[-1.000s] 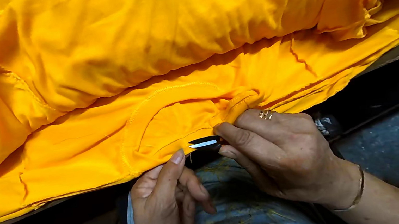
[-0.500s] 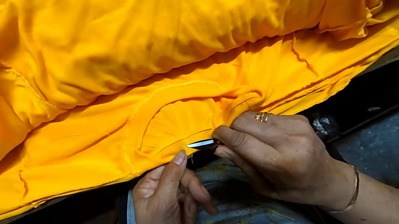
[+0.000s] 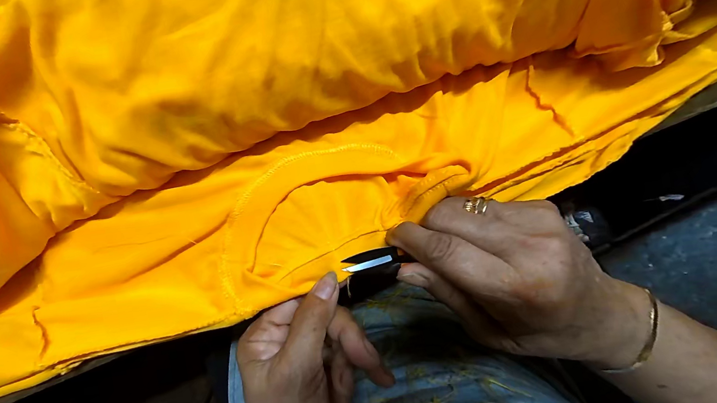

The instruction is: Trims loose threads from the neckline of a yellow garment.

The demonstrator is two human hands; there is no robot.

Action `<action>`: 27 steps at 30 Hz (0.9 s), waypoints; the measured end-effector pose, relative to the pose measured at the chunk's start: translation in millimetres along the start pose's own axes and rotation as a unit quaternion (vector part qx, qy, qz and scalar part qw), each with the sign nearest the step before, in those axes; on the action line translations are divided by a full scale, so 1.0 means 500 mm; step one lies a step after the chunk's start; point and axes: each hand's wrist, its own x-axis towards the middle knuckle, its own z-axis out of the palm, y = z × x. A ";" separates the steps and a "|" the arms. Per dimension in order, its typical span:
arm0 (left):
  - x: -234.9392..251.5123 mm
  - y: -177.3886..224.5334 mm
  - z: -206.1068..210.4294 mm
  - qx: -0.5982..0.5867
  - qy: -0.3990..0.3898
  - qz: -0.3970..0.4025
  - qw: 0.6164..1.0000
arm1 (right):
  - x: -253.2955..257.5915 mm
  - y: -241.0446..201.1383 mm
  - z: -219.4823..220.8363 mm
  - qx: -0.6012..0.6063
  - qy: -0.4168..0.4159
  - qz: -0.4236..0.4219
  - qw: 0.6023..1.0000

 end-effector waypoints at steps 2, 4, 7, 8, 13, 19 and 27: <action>0.000 0.000 0.000 0.001 0.000 -0.001 1.000 | 0.002 -0.002 0.000 -0.003 -0.001 0.000 1.000; -0.001 0.000 -0.001 0.001 0.000 -0.004 1.000 | 0.004 -0.004 0.001 -0.004 -0.001 -0.001 1.000; 0.000 -0.001 -0.002 0.001 -0.001 -0.004 1.000 | 0.005 -0.007 0.004 -0.003 0.001 -0.002 1.000; 0.000 -0.002 -0.003 -0.001 -0.001 -0.004 1.000 | 0.006 -0.007 0.004 -0.002 0.000 -0.001 1.000; 0.000 0.000 -0.004 -0.006 -0.005 -0.006 1.000 | 0.001 0.007 -0.006 0.007 -0.002 -0.009 1.000; 0.000 0.000 -0.003 -0.007 -0.008 -0.010 1.000 | -0.006 0.015 -0.012 0.006 -0.014 -0.025 1.000; -0.001 0.002 -0.003 -0.016 -0.013 -0.011 1.000 | -0.006 0.013 -0.005 0.027 -0.003 -0.025 0.999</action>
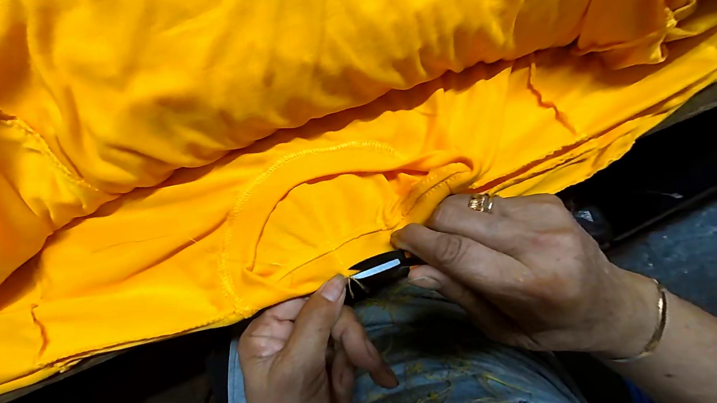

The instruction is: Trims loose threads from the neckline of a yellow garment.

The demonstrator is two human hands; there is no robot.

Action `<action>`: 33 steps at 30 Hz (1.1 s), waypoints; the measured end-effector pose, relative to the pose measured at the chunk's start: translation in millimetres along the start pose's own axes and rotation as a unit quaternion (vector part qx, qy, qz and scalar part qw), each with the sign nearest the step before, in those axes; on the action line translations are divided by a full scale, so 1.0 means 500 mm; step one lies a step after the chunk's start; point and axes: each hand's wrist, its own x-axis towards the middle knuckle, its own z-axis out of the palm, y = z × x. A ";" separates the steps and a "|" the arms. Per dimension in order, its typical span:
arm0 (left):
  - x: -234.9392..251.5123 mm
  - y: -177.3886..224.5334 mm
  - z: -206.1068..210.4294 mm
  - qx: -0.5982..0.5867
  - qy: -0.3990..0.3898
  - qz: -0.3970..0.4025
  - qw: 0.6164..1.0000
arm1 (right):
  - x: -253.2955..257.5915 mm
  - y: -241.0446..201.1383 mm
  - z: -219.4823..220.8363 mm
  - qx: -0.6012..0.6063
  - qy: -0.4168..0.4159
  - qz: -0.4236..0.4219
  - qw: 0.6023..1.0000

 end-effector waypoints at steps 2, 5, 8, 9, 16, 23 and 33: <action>0.000 -0.001 0.000 0.000 -0.001 0.000 1.000 | 0.001 -0.001 0.000 0.002 -0.001 0.000 1.000; 0.000 -0.001 0.000 0.002 -0.003 -0.001 1.000 | 0.001 -0.003 0.001 -0.003 -0.003 0.002 1.000; -0.001 -0.002 0.000 -0.001 0.000 0.000 1.000 | 0.000 -0.006 0.003 -0.007 -0.003 0.006 1.000; 0.000 -0.002 0.000 -0.002 0.000 0.000 1.000 | 0.000 -0.007 0.004 -0.006 -0.002 0.007 1.000; 0.000 -0.005 -0.002 0.004 0.000 0.003 1.000 | 0.002 -0.010 0.009 -0.012 0.004 0.006 1.000; 0.001 -0.008 -0.008 -0.018 -0.020 -0.001 1.000 | -0.004 -0.009 -0.002 0.058 -0.009 0.038 0.998; 0.001 -0.008 -0.013 0.033 -0.002 -0.004 0.999 | -0.036 -0.019 -0.013 0.245 -0.066 0.184 0.950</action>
